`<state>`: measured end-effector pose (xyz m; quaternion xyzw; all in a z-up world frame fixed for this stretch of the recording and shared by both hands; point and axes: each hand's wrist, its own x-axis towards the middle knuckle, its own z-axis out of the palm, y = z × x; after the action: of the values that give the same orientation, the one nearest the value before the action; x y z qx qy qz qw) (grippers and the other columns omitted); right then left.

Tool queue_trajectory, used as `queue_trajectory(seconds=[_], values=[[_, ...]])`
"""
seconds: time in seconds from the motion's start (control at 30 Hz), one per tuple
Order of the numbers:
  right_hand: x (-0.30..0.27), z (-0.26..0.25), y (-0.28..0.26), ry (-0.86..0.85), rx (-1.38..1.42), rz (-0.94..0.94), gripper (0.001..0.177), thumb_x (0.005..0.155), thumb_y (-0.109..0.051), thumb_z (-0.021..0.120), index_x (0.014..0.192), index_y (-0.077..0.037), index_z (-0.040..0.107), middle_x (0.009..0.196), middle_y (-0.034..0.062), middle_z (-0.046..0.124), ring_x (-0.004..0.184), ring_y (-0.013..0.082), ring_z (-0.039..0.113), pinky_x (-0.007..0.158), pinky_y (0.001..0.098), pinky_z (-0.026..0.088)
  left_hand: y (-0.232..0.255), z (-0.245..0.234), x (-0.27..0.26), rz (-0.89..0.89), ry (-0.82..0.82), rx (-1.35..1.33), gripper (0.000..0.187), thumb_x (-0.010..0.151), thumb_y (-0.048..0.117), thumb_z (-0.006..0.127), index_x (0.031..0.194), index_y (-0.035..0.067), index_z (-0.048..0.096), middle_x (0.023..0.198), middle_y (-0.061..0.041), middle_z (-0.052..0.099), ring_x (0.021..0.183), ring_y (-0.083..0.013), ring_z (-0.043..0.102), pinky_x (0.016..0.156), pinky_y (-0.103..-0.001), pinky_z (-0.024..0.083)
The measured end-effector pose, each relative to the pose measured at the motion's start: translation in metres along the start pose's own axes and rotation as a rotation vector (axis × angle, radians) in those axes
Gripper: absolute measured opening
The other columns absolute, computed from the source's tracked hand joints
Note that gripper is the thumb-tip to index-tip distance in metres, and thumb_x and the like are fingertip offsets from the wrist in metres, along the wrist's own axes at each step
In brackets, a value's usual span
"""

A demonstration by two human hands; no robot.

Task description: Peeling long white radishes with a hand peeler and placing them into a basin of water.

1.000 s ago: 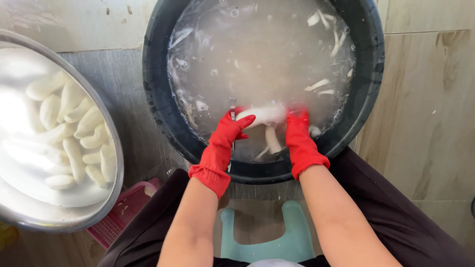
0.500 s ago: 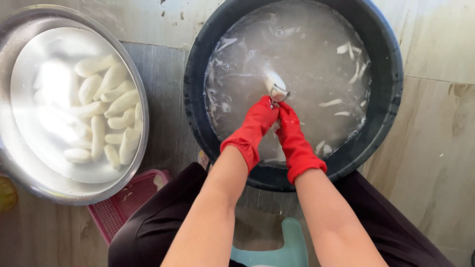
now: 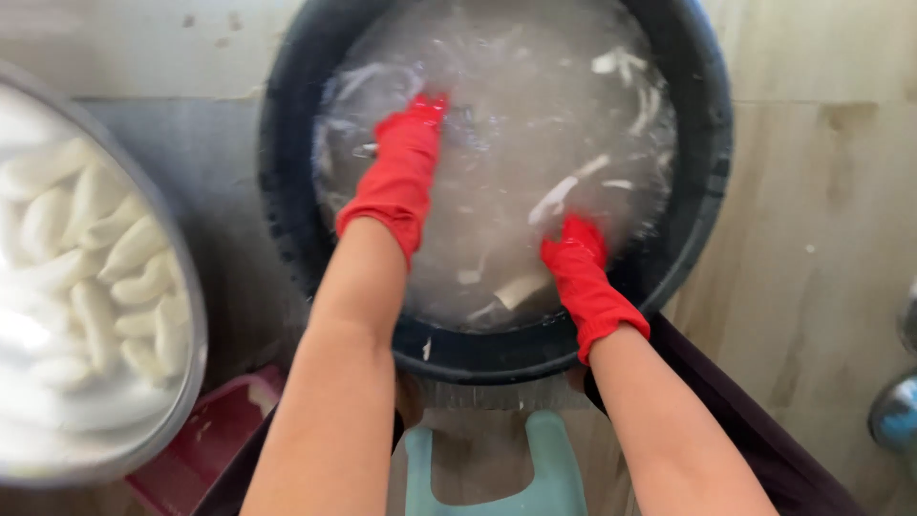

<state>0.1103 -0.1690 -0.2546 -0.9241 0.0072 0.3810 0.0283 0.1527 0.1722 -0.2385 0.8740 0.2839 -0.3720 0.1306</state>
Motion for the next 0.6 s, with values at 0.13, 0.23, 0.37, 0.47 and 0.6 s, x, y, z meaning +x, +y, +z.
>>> queue_trajectory(seconds=[0.13, 0.23, 0.37, 0.47, 0.6], values=[[0.001, 0.016, 0.021, 0.158, 0.049, -0.031, 0.069, 0.09, -0.061, 0.062, 0.146, -0.021, 0.059, 0.148, 0.0105, 0.057, 0.142, 0.0312, 0.049, 0.119, 0.0454, 0.04, -0.033, 0.082, 0.126, -0.133, 0.0, -0.011, 0.044, 0.1, 0.041, 0.053, 0.143, 0.032, 0.057, 0.148, -0.007, 0.059, 0.128, -0.0485, 0.058, 0.089, -0.08, 0.044], [-0.023, 0.013, 0.02, 0.395, 0.202, -0.167, 0.055, 0.092, -0.046, 0.069, 0.138, -0.016, 0.064, 0.129, 0.0125, 0.066, 0.125, 0.0326, 0.061, 0.107, 0.0462, 0.052, -0.035, 0.11, 0.09, -0.095, 0.117, -0.058, 0.041, 0.103, 0.045, 0.044, 0.121, 0.021, 0.072, 0.12, -0.01, 0.075, 0.115, -0.042, 0.069, 0.087, -0.069, 0.05], [-0.057, 0.001, -0.009, 0.502, 0.257, -0.173, 0.056, 0.088, -0.042, 0.075, 0.139, -0.02, 0.065, 0.131, 0.0109, 0.068, 0.125, 0.0304, 0.063, 0.105, 0.0449, 0.054, -0.012, 0.072, -0.004, -0.066, 0.056, 0.018, 0.045, 0.106, 0.046, 0.042, 0.121, 0.019, 0.075, 0.119, -0.007, 0.076, 0.117, -0.0354, 0.069, 0.09, -0.058, 0.055], [-0.076, 0.0, -0.02, 0.695, 0.409, -0.27, 0.052, 0.092, -0.03, 0.076, 0.14, -0.016, 0.062, 0.133, 0.0146, 0.065, 0.127, 0.0344, 0.06, 0.106, 0.0471, 0.052, -0.012, 0.053, -0.05, 0.079, 0.094, 0.058, 0.057, 0.079, 0.047, 0.081, 0.13, 0.025, 0.069, 0.12, -0.005, 0.074, 0.115, -0.0328, 0.07, 0.088, -0.056, 0.058], [-0.094, -0.019, -0.049, 0.785, 0.696, -0.373, 0.049, 0.099, -0.023, 0.072, 0.146, -0.016, 0.057, 0.144, 0.0104, 0.059, 0.137, 0.0308, 0.053, 0.121, 0.0432, 0.035, -0.005, 0.0, -0.112, 0.202, 0.088, -0.604, 0.076, 0.071, 0.055, 0.089, 0.131, 0.02, 0.058, 0.106, -0.007, 0.073, 0.097, -0.0277, 0.071, 0.085, -0.041, 0.058]])
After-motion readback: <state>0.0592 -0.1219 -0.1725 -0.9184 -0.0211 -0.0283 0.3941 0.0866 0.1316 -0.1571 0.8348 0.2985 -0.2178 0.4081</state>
